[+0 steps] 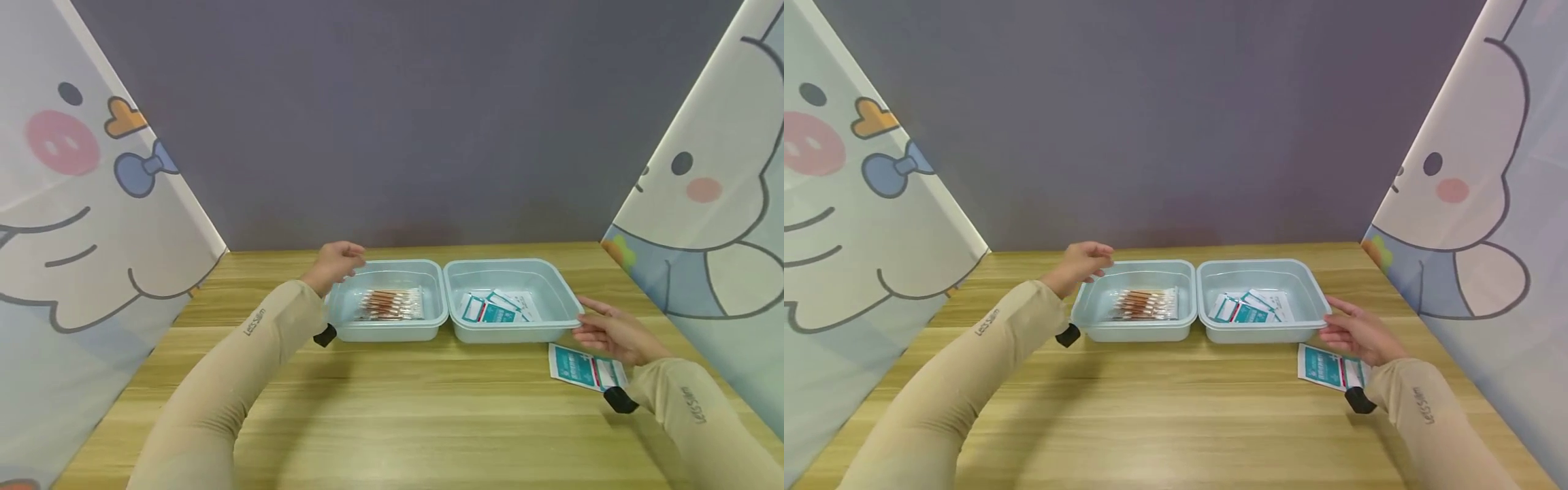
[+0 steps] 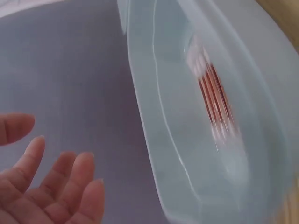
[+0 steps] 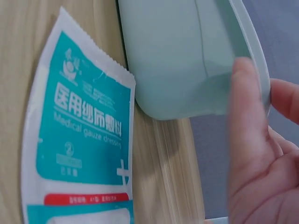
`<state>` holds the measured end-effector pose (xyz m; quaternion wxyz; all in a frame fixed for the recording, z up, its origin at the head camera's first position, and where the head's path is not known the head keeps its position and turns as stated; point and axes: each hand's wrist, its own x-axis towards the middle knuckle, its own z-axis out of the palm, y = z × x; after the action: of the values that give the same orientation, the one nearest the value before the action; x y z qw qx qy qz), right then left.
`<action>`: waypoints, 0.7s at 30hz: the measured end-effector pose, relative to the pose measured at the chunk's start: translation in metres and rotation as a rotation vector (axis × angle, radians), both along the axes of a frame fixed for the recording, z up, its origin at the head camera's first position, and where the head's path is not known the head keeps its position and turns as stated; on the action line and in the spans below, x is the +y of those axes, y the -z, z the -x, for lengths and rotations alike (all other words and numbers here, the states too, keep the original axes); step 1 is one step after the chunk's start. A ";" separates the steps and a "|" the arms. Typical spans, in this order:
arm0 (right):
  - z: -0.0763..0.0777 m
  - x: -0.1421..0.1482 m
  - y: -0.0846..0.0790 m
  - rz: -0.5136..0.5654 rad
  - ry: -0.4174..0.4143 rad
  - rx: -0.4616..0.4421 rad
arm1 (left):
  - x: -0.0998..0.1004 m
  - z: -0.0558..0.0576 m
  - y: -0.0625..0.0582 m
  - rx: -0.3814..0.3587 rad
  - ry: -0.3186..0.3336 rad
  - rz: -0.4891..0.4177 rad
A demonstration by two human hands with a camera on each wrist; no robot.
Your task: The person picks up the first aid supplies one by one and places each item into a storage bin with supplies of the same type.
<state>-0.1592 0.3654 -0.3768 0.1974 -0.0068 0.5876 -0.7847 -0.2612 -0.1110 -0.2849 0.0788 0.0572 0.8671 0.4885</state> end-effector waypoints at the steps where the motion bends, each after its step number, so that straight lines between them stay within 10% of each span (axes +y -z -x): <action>1: 0.001 0.001 0.001 -0.021 -0.011 0.007 | -0.009 -0.001 0.000 -0.022 -0.013 -0.006; 14: 0.005 0.017 0.003 -0.379 -0.023 0.054 | -0.082 -0.020 0.013 -0.140 -0.050 0.003; 21: 0.004 0.020 -0.001 -0.727 -0.038 0.074 | -0.103 -0.033 0.032 -0.135 -0.071 -0.161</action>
<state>-0.1632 0.3858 -0.3759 0.1799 0.0243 0.8346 -0.5202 -0.2282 -0.2144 -0.3168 0.1149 -0.0004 0.8194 0.5616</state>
